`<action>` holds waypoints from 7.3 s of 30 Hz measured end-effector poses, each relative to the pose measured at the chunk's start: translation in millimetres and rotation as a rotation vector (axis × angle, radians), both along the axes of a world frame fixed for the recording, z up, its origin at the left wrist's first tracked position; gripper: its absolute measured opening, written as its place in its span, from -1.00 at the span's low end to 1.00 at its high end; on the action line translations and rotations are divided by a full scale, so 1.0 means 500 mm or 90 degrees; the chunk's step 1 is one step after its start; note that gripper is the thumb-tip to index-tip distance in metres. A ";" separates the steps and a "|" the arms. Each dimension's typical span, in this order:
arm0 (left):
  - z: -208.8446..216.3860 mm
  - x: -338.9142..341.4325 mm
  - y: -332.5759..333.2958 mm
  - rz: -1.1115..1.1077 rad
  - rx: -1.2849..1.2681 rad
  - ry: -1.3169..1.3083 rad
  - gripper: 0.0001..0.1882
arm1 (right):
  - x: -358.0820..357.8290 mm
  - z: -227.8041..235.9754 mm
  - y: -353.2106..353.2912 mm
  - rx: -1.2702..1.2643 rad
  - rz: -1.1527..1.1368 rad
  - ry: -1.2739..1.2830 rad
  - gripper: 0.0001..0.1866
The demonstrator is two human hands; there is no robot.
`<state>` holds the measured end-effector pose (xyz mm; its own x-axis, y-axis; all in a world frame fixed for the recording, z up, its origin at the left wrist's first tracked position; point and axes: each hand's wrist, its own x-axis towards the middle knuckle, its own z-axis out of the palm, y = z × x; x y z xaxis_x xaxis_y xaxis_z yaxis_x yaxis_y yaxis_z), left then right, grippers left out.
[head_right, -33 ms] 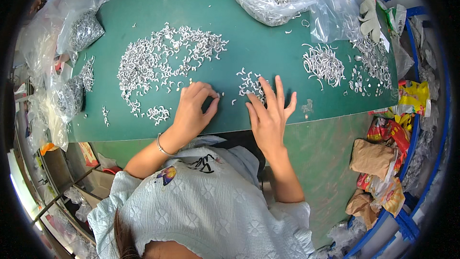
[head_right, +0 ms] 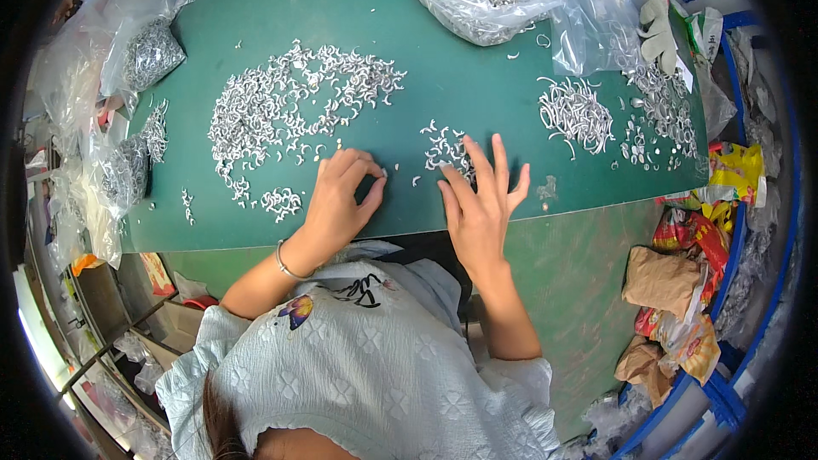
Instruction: The person sorts small crescent-shaped metal components on a green workbench by hand, picking up individual pieces and moving them into different piles.
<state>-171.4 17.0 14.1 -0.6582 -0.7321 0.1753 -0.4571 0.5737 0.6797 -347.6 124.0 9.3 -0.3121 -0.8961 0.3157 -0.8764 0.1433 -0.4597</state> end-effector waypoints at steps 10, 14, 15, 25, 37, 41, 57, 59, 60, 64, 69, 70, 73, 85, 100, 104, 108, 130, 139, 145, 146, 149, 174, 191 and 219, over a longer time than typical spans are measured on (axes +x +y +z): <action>0.014 0.068 0.029 0.015 0.008 -0.048 -0.80 | 0.014 -0.039 -0.031 -0.059 0.014 0.042 -0.89; 0.017 0.087 0.029 0.043 -0.020 -0.076 -0.80 | 0.019 -0.025 -0.031 -0.041 0.009 0.042 -0.90; 0.016 0.093 0.030 0.049 -0.023 -0.082 -0.80 | 0.019 -0.027 -0.032 -0.046 0.012 0.044 -0.90; 0.027 0.134 0.031 0.076 -0.039 -0.098 -0.80 | 0.024 -0.011 -0.043 -0.094 -0.005 -0.022 -0.94; 0.031 0.233 0.038 0.187 -0.005 -0.073 -0.74 | 0.205 -0.012 -0.096 -0.019 0.299 -0.113 -0.77; 0.021 0.272 0.043 0.230 -0.012 -0.057 -0.62 | 0.213 -0.016 -0.088 -0.014 0.282 -0.142 -0.69; -0.020 0.326 0.061 0.213 -0.001 0.009 -0.62 | 0.235 -0.015 -0.068 0.056 0.377 -0.090 -0.57; -0.009 0.321 0.063 0.238 0.033 0.036 -0.64 | 0.254 0.005 -0.079 0.096 0.429 -0.071 -0.59; -0.014 0.323 0.065 0.228 0.021 0.025 -0.64 | 0.264 0.009 -0.080 0.117 0.453 -0.062 -0.60; -0.020 0.335 0.069 0.219 0.008 0.000 -0.61 | 0.251 -0.008 -0.057 0.133 0.436 -0.047 -0.54; -0.017 0.302 0.064 0.199 -0.028 -0.043 -0.61 | 0.279 0.012 -0.076 0.155 0.408 -0.047 -0.55; -0.019 0.302 0.062 0.204 -0.040 -0.036 -0.62 | 0.278 0.010 -0.078 0.160 0.401 -0.023 -0.56; -0.032 0.305 0.059 0.212 -0.062 -0.008 -0.65 | 0.266 -0.003 -0.074 0.163 0.364 0.013 -0.63; -0.039 0.325 0.074 0.277 -0.041 0.073 -0.62 | 0.282 -0.003 -0.073 0.088 0.357 -0.059 -0.67; -0.038 0.343 0.071 0.300 -0.062 0.084 -0.73 | 0.265 0.014 -0.103 -0.007 0.255 -0.039 -0.89; -0.042 0.334 0.068 0.277 -0.059 0.091 -0.73 | 0.143 0.021 -0.070 -0.024 0.072 0.008 -0.88; -0.039 0.328 0.069 0.266 -0.058 0.113 -0.74 | 0.083 0.001 -0.026 -0.025 -0.021 -0.068 -0.85; -0.018 0.320 0.064 0.285 -0.052 0.101 -0.75 | 0.251 0.022 -0.080 0.018 0.307 -0.154 -0.70; 0.012 0.180 0.074 0.159 0.496 0.393 -0.91 | 0.223 0.037 -0.060 -0.077 0.243 -0.276 -0.79; 0.004 0.255 0.038 0.256 0.002 0.136 -0.74 | 0.130 0.023 -0.051 -0.106 0.091 -0.077 -0.85; 0.003 0.276 0.029 0.291 -0.040 0.043 -0.71 | 0.101 0.015 -0.045 -0.089 0.067 -0.048 -0.84; -0.007 0.295 0.014 0.270 -0.033 -0.040 -0.71 | 0.052 0.008 -0.032 -0.011 0.042 0.087 -0.80; 0.012 0.284 0.024 0.199 -0.071 -0.009 -0.55 | 0.121 0.014 -0.076 -0.068 0.034 -0.062 -0.89; -0.014 0.305 0.031 0.172 -0.032 0.032 -0.69 | 0.257 -0.019 -0.095 0.029 0.312 -0.199 -0.59; -0.020 0.351 -0.048 0.063 -0.163 -0.041 -0.66 | 0.262 0.003 -0.136 0.177 0.482 -0.140 -0.19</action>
<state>4.2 -6.9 4.1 -0.6015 -0.7305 0.3233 -0.5569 0.6736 0.4858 -216.6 56.2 10.8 0.3773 -0.9245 0.0540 -0.6763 -0.3149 -0.6659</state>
